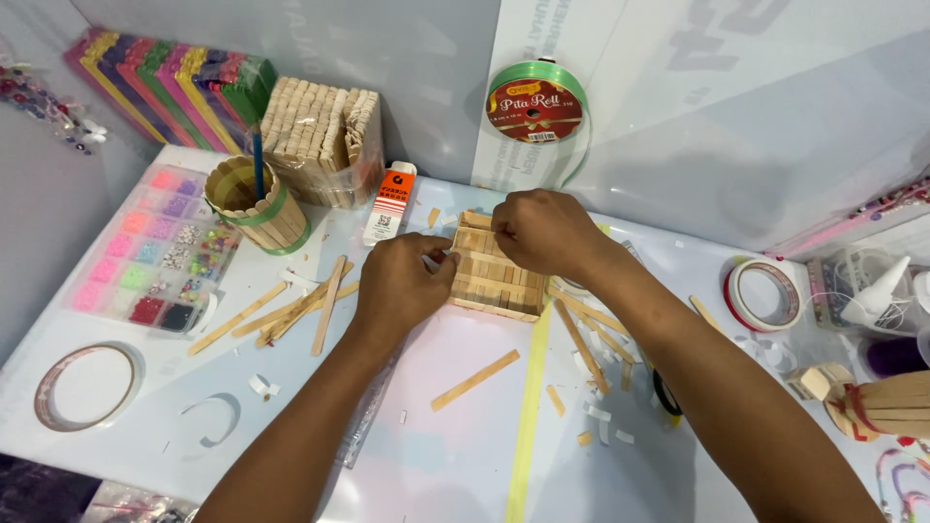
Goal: Assembling and refining a small box structure using popsicle sticks, glue, and scissors.
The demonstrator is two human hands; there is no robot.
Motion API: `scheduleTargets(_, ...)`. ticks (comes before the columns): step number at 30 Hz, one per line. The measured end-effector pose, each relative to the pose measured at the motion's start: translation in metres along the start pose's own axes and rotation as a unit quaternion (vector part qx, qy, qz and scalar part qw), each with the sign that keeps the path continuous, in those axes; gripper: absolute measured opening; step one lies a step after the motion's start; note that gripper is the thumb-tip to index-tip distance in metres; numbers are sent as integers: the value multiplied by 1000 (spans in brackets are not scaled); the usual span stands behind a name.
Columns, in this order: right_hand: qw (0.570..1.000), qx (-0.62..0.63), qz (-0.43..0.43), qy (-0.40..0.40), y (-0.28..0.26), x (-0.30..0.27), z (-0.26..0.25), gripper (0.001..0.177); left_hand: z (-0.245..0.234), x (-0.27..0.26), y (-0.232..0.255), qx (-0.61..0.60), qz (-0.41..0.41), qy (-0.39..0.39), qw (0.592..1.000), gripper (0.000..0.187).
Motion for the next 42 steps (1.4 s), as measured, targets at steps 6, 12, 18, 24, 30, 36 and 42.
scheduleTargets(6,1000,-2,-2,-1,0,1,1,16,0,0,4,0,3,-14,1000,24)
scheduleTargets(12,1000,-3,-11,0,0,1,0,16,-3,-2,10,-13,3,-19,1000,25)
scheduleTargets(18,1000,-5,0,-4,2,2,0,17,-3,-2,10,-12,0,-22,1000,25)
scheduleTargets(24,1000,0,-7,-7,3,2,3,15,-4,-3,13,-28,16,-19,999,25)
scheduleTargets(30,1000,-12,-16,-13,1,4,6,15,-1,-1,10,-24,23,-20,999,24)
scheduleTargets(36,999,2,-7,-47,2,8,6,15,1,-2,8,-24,22,-19,999,24)
scheduleTargets(42,997,49,-3,-57,4,9,4,19,-10,-2,22,-8,48,14,999,25)
Point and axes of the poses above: each hand's wrist, its own x-axis towards the middle knuckle, its own z-axis out of the palm, y = z × x, the point moved 10 cm from there along x, towards the middle knuckle
